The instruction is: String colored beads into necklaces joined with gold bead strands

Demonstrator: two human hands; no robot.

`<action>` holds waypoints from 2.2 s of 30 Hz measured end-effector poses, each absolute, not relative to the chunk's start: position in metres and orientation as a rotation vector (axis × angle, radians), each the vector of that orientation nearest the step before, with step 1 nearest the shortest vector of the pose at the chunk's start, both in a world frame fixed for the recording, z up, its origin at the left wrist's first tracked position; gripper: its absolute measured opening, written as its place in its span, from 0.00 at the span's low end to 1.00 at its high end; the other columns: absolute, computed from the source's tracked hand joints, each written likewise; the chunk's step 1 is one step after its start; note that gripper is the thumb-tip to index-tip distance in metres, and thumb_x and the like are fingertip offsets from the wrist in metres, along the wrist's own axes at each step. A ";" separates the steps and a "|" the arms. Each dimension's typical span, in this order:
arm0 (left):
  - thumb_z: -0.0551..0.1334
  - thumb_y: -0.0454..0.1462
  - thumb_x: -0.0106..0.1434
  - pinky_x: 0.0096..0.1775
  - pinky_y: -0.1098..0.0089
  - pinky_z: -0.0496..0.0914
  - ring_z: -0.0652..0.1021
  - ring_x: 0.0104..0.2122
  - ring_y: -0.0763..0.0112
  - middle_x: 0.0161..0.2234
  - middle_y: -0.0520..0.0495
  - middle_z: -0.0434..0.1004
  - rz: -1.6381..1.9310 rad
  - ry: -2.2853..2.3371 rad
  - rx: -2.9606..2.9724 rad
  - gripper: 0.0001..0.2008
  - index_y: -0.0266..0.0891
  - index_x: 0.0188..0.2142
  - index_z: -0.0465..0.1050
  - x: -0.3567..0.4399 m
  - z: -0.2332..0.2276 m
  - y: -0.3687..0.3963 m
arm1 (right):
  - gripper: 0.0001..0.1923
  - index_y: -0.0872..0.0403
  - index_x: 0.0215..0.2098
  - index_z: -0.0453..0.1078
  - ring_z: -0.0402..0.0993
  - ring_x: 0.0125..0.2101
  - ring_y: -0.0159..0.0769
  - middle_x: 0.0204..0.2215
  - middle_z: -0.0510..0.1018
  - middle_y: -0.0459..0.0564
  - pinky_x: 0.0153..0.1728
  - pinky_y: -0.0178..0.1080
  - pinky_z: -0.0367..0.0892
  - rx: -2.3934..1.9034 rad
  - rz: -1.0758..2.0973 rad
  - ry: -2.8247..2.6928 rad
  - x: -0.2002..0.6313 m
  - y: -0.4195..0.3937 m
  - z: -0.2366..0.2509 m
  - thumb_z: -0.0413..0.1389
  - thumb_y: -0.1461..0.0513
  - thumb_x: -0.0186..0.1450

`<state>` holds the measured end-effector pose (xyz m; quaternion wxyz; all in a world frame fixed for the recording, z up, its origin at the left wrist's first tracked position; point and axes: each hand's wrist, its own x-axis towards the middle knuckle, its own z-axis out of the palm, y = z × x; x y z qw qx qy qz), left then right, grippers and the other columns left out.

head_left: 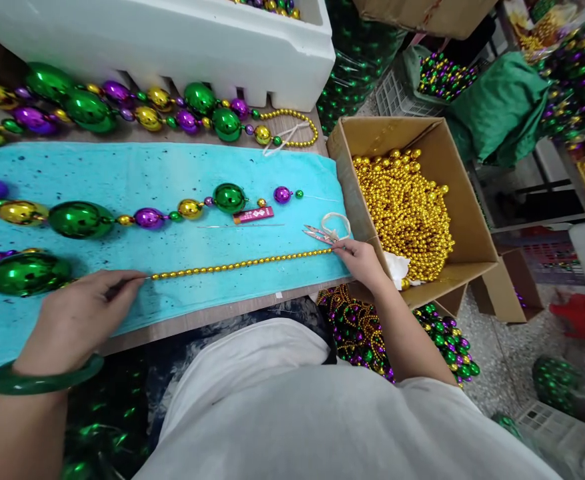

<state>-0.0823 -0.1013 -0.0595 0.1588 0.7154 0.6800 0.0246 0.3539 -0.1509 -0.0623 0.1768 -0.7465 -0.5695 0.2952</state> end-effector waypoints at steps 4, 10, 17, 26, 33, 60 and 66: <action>0.54 0.47 0.60 0.37 0.67 0.70 0.78 0.38 0.62 0.37 0.51 0.80 0.132 1.925 2.073 0.15 0.45 0.35 0.76 -0.082 -0.064 -0.104 | 0.12 0.55 0.36 0.75 0.69 0.25 0.35 0.24 0.76 0.47 0.28 0.35 0.61 -2.136 0.813 -1.573 0.355 -0.153 -0.071 0.53 0.58 0.61; 0.52 0.42 0.63 0.41 0.66 0.69 0.77 0.36 0.63 0.33 0.46 0.78 0.250 1.766 2.252 0.15 0.39 0.36 0.76 -0.081 -0.075 -0.108 | 0.14 0.55 0.35 0.73 0.62 0.19 0.32 0.17 0.69 0.44 0.23 0.34 0.57 -2.108 0.652 -1.580 0.355 -0.158 -0.086 0.52 0.55 0.62; 0.51 0.41 0.66 0.39 0.65 0.69 0.76 0.36 0.62 0.33 0.44 0.75 0.237 1.759 2.299 0.16 0.38 0.38 0.77 -0.083 -0.074 -0.113 | 0.16 0.55 0.40 0.74 0.67 0.20 0.33 0.19 0.73 0.47 0.23 0.33 0.55 -2.246 0.203 -1.732 0.347 -0.171 -0.103 0.49 0.55 0.63; 0.52 0.40 0.67 0.37 0.66 0.70 0.76 0.36 0.64 0.34 0.44 0.75 0.245 1.723 2.383 0.15 0.38 0.39 0.77 -0.096 -0.075 -0.116 | 0.17 0.57 0.40 0.74 0.69 0.22 0.34 0.21 0.77 0.50 0.23 0.32 0.53 -2.240 -0.088 -1.841 0.344 -0.175 -0.116 0.48 0.56 0.65; 0.53 0.38 0.67 0.38 0.66 0.71 0.76 0.37 0.63 0.35 0.45 0.76 0.230 1.722 2.496 0.13 0.39 0.40 0.76 -0.104 -0.073 -0.124 | 0.17 0.56 0.40 0.74 0.70 0.23 0.35 0.22 0.77 0.50 0.23 0.33 0.54 -2.230 -0.113 -1.825 0.344 -0.175 -0.117 0.48 0.56 0.65; 0.54 0.31 0.62 0.52 0.55 0.67 0.68 0.49 0.56 0.46 0.42 0.74 0.452 1.753 2.452 0.17 0.41 0.48 0.72 -0.077 -0.071 -0.138 | 0.17 0.57 0.40 0.75 0.69 0.21 0.35 0.21 0.77 0.51 0.23 0.33 0.54 -2.247 -0.144 -1.812 0.345 -0.175 -0.118 0.49 0.56 0.63; 0.52 0.29 0.62 0.51 0.56 0.67 0.71 0.45 0.60 0.41 0.42 0.74 0.719 1.838 2.338 0.19 0.40 0.50 0.71 -0.073 -0.061 -0.137 | 0.17 0.57 0.42 0.75 0.71 0.22 0.36 0.23 0.79 0.52 0.23 0.34 0.56 -2.247 -0.172 -1.817 0.346 -0.176 -0.120 0.50 0.56 0.64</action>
